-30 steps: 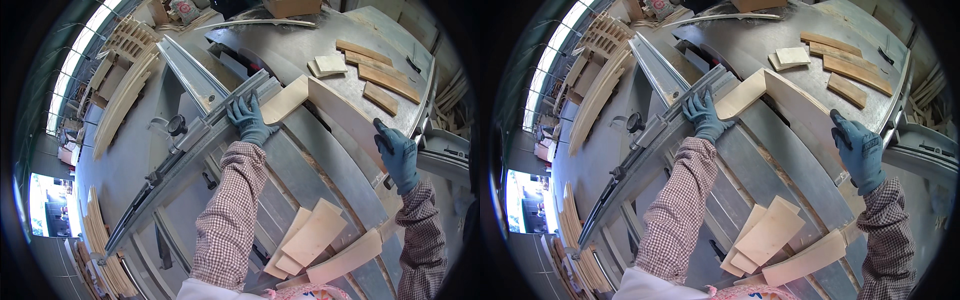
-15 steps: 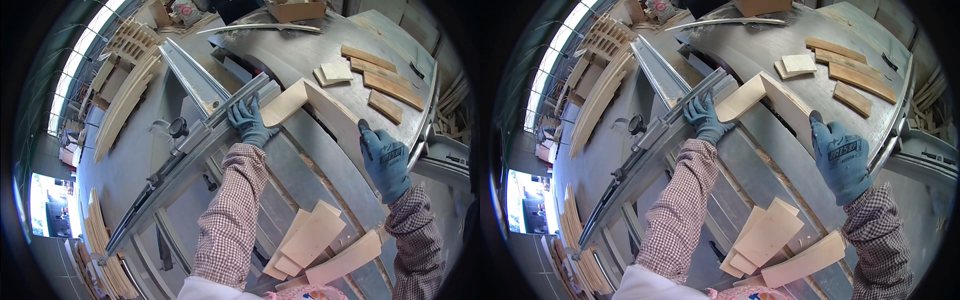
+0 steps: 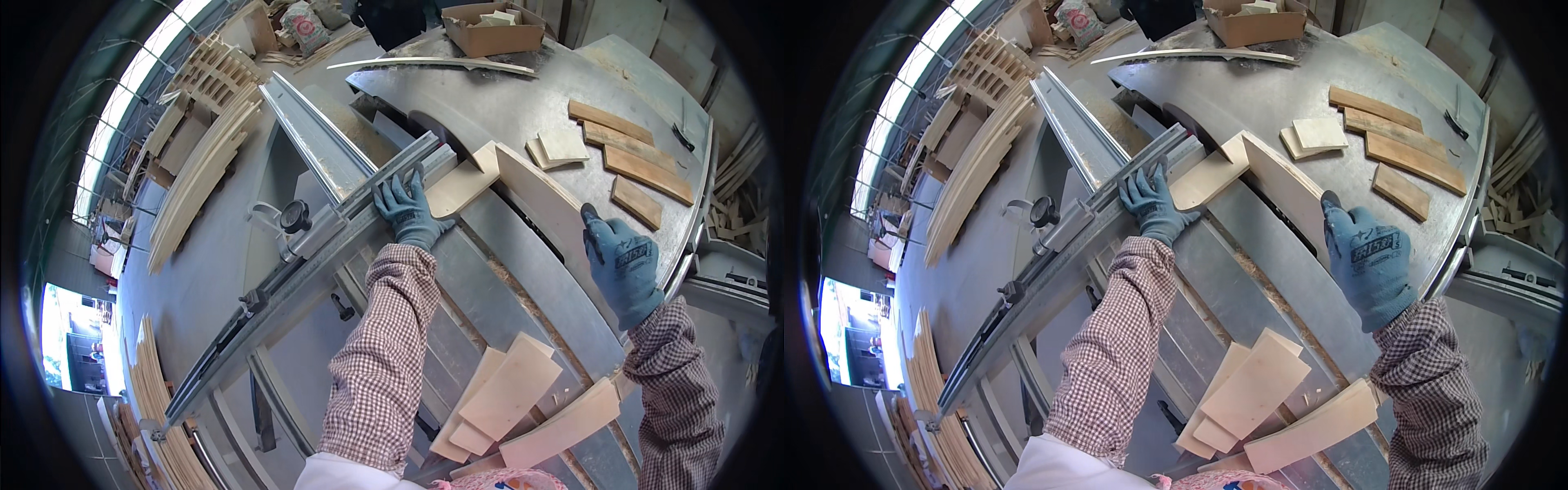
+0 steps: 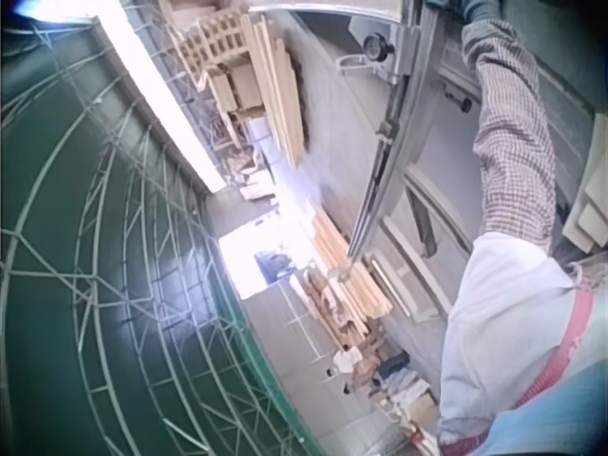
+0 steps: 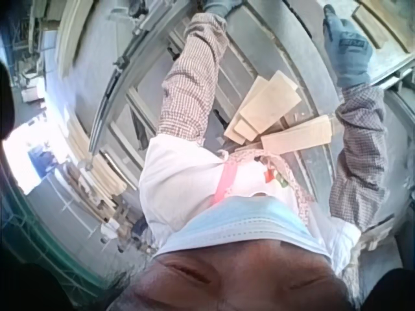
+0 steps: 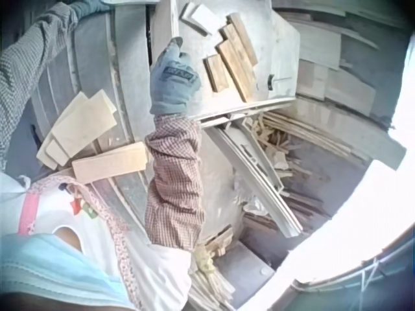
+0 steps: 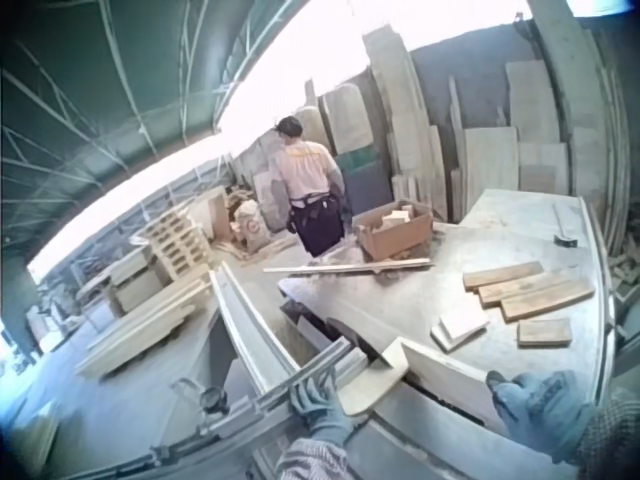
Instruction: The person repeatedly places small wooden planks onto a table saw and pushes them through the blade using a push stick. After each cut, the person removes the cut piece and sets it aside, continuing the process with additional planks.
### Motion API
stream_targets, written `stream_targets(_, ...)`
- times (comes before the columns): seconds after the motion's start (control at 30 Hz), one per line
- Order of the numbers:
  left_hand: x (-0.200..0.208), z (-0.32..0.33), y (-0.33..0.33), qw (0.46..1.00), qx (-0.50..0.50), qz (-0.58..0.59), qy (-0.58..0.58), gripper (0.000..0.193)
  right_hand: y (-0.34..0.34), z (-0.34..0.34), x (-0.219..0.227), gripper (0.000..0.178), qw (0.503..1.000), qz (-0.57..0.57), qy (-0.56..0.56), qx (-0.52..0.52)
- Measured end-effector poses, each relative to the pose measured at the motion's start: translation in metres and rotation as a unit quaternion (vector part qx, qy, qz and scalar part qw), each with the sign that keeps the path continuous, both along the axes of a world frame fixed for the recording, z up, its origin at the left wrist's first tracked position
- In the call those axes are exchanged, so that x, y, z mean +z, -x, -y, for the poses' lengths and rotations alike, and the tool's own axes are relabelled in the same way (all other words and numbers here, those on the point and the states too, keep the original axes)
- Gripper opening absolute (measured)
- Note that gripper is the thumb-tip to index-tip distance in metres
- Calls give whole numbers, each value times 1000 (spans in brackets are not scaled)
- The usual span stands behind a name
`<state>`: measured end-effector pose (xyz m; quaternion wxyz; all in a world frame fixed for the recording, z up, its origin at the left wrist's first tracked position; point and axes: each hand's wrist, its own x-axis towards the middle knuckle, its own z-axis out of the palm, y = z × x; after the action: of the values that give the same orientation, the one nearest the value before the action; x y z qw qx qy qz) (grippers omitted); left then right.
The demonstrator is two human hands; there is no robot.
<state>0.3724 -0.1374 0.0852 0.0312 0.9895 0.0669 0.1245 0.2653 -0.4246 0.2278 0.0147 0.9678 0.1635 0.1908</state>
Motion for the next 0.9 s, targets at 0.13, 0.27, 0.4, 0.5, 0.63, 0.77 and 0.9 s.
stream_targets(0.13, 4, 3, 1, 1000, 8, -12, -7, 126, 1, 4, 3, 24, 1000, -9, -18, -12)
stream_targets(0.27, 8, 5, 2, 1000, 14, -24, -6, 124, -5, 6, 2, 26, 999, -3, -33, -23)
stream_targets(0.4, 12, 7, 0, 999, 22, -49, -5, 124, -3, 1, 3, 27, 999, -18, -23, -46)
stream_targets(0.5, 9, 6, 0, 998, 25, -54, -14, 126, 0, -1, 2, 28, 998, -27, -10, -58)
stream_targets(0.63, 23, 10, -1, 993, 29, -116, -15, 123, 2, 1, -2, 27, 997, -33, -17, -64)
stream_targets(0.77, 20, 5, 3, 996, 23, -84, -17, 123, -6, -1, -4, 26, 997, -37, -34, -67)
stream_targets(0.9, 16, 5, 6, 998, -2, -50, -23, 121, -40, -2, -10, 28, 992, -49, -91, -77)
